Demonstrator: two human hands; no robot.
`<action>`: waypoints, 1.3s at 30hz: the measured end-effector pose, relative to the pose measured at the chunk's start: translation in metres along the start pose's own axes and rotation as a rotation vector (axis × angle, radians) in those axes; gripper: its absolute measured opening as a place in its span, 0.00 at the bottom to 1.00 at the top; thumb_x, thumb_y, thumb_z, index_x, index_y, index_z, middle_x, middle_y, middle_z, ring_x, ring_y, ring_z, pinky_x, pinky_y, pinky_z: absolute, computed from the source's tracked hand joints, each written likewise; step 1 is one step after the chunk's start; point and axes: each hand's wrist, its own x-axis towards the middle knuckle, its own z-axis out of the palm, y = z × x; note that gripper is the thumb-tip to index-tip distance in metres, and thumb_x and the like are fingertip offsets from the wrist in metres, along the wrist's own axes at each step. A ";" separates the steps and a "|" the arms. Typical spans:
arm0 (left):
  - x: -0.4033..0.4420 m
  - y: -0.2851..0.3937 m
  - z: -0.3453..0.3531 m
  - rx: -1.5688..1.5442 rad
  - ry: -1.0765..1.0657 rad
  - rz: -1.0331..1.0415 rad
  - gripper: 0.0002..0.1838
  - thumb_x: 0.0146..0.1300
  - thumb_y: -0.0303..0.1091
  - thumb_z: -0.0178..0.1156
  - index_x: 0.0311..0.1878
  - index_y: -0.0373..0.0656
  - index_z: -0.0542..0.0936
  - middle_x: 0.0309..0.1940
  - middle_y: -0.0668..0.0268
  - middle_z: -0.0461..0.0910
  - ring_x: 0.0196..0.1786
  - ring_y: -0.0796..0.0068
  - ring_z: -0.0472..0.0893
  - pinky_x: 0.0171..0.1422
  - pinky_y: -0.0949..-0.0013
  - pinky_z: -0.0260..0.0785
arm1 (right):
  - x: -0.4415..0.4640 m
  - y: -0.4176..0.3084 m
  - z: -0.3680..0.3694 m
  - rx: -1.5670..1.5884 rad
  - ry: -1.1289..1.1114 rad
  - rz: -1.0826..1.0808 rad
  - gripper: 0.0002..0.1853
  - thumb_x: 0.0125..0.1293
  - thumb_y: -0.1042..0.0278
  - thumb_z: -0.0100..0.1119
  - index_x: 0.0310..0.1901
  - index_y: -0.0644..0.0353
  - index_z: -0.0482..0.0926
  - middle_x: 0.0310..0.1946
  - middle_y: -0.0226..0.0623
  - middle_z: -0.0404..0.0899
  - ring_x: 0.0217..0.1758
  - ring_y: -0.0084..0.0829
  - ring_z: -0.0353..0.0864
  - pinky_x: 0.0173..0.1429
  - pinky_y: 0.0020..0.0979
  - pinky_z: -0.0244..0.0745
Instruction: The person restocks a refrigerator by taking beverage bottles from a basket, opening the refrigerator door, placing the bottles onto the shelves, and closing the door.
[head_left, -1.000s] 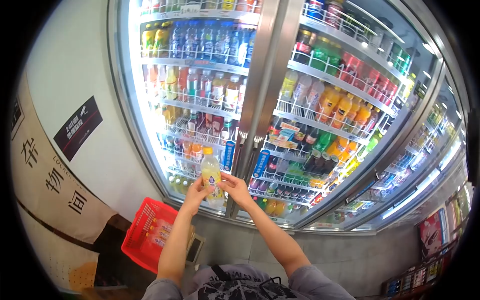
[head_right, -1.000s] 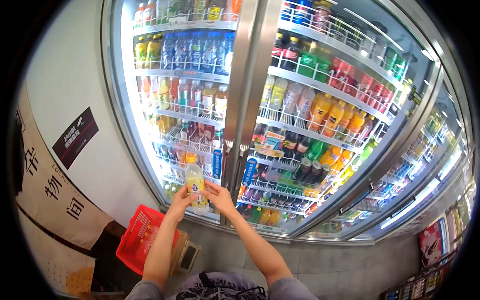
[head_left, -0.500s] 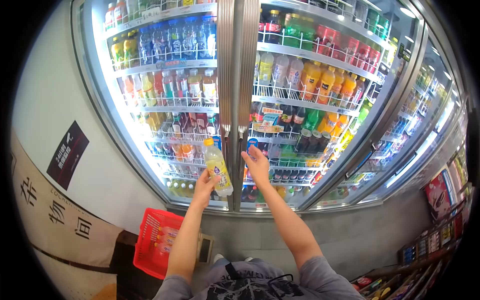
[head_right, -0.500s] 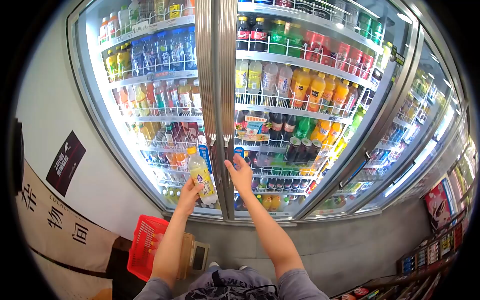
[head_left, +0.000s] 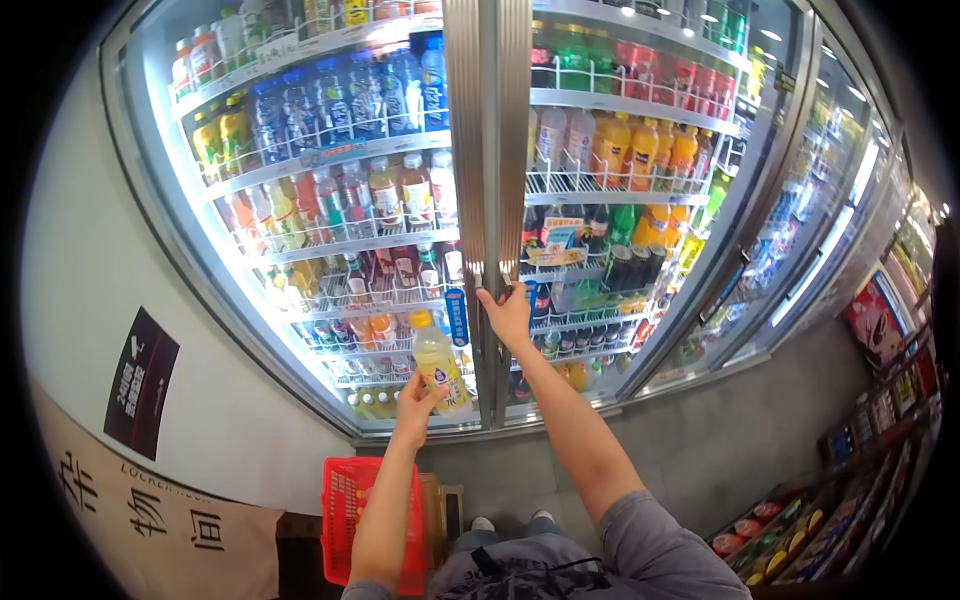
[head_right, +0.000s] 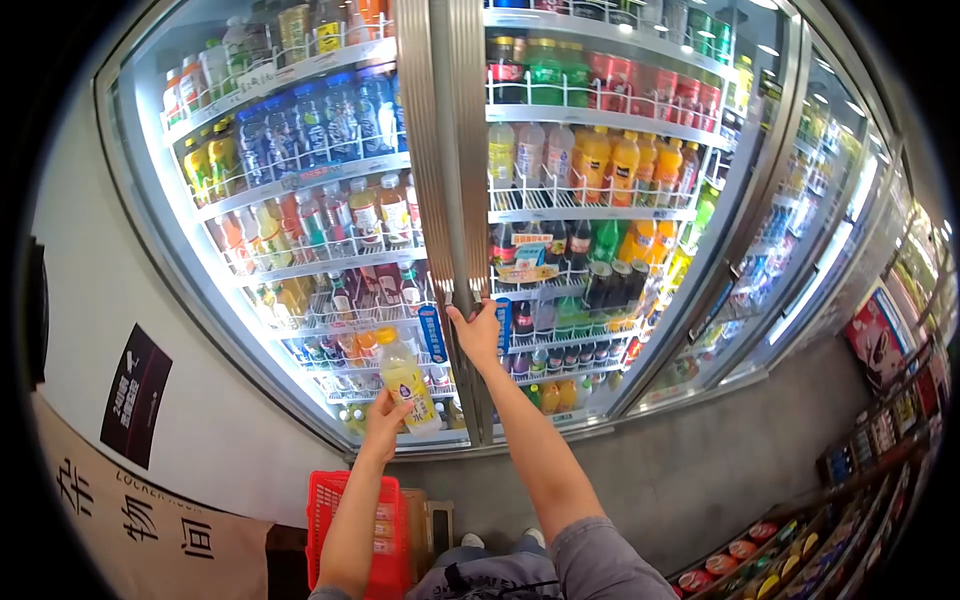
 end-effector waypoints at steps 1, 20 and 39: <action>0.000 -0.002 -0.004 0.008 0.023 -0.003 0.27 0.64 0.26 0.65 0.66 0.39 0.70 0.57 0.67 0.78 0.57 0.76 0.78 0.61 0.69 0.71 | -0.001 0.001 0.000 -0.009 -0.004 0.005 0.44 0.51 0.40 0.76 0.54 0.72 0.69 0.26 0.36 0.76 0.29 0.35 0.79 0.36 0.35 0.74; -0.069 0.001 0.053 -0.073 -0.065 0.061 0.28 0.63 0.25 0.64 0.67 0.39 0.70 0.57 0.67 0.78 0.57 0.76 0.77 0.64 0.68 0.67 | -0.147 -0.049 -0.142 0.005 0.045 0.133 0.24 0.73 0.44 0.52 0.42 0.63 0.75 0.30 0.47 0.81 0.34 0.46 0.81 0.42 0.43 0.72; -0.208 -0.026 0.220 -0.058 -0.550 -0.100 0.32 0.60 0.29 0.68 0.68 0.42 0.70 0.57 0.66 0.79 0.59 0.74 0.76 0.67 0.66 0.62 | -0.305 -0.052 -0.415 0.168 0.610 0.115 0.17 0.70 0.59 0.63 0.47 0.67 0.81 0.37 0.34 0.84 0.42 0.21 0.82 0.49 0.25 0.76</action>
